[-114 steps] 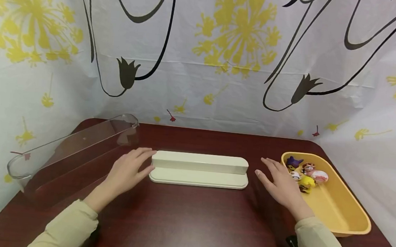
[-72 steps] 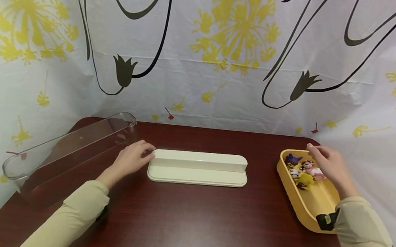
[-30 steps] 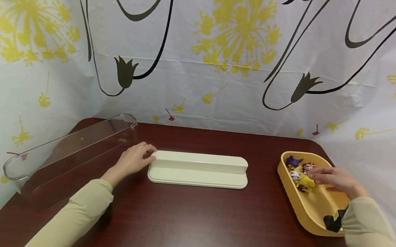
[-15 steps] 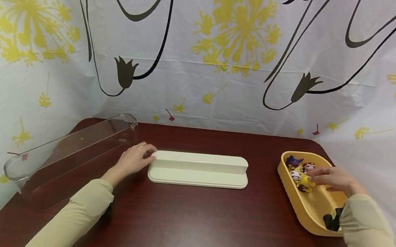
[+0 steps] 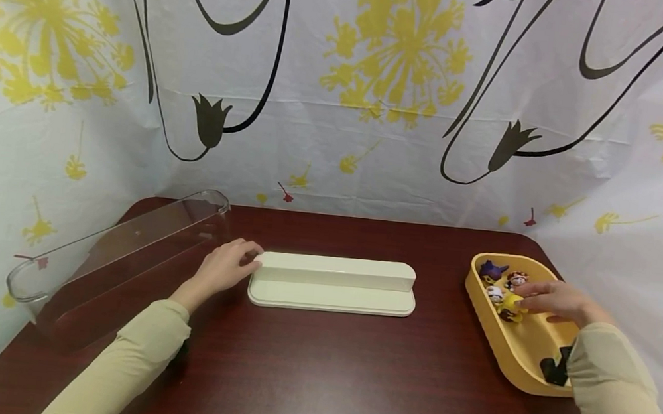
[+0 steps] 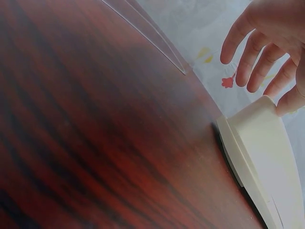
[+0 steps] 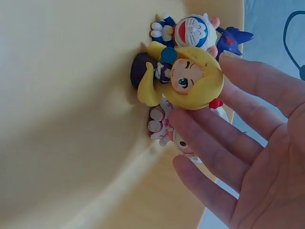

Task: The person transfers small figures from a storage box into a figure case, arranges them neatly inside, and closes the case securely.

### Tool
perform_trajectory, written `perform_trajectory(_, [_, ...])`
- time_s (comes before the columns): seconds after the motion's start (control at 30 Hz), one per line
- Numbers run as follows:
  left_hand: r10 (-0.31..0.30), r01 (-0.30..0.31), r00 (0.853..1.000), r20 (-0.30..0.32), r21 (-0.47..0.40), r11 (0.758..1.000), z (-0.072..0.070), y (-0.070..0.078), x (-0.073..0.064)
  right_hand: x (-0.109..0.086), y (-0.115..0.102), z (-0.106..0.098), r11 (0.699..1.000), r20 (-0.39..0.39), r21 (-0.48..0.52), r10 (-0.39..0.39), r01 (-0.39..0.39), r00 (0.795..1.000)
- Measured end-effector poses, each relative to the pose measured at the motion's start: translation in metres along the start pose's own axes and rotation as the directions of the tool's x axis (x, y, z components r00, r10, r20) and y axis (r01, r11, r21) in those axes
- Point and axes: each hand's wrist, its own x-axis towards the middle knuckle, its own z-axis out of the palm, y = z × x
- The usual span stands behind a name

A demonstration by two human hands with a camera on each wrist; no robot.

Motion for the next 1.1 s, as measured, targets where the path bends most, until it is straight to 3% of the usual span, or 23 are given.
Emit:
perform_trajectory(0.43, [-0.002, 0.002, 1.0, -0.004, -0.001, 1.0, -0.0006, 0.001, -0.0013, 0.0017, -0.0034, 0.0016, 0.999, 0.039, 0.014, 0.033, -0.034, 0.999])
perform_trajectory(1.1, [-0.001, 0.001, 1.0, -0.011, -0.005, 1.0, 0.0019, -0.0018, 0.0001, 0.0084, 0.0031, 0.0033, 0.998, 0.03, 0.069, 0.003, -0.006, 1.0])
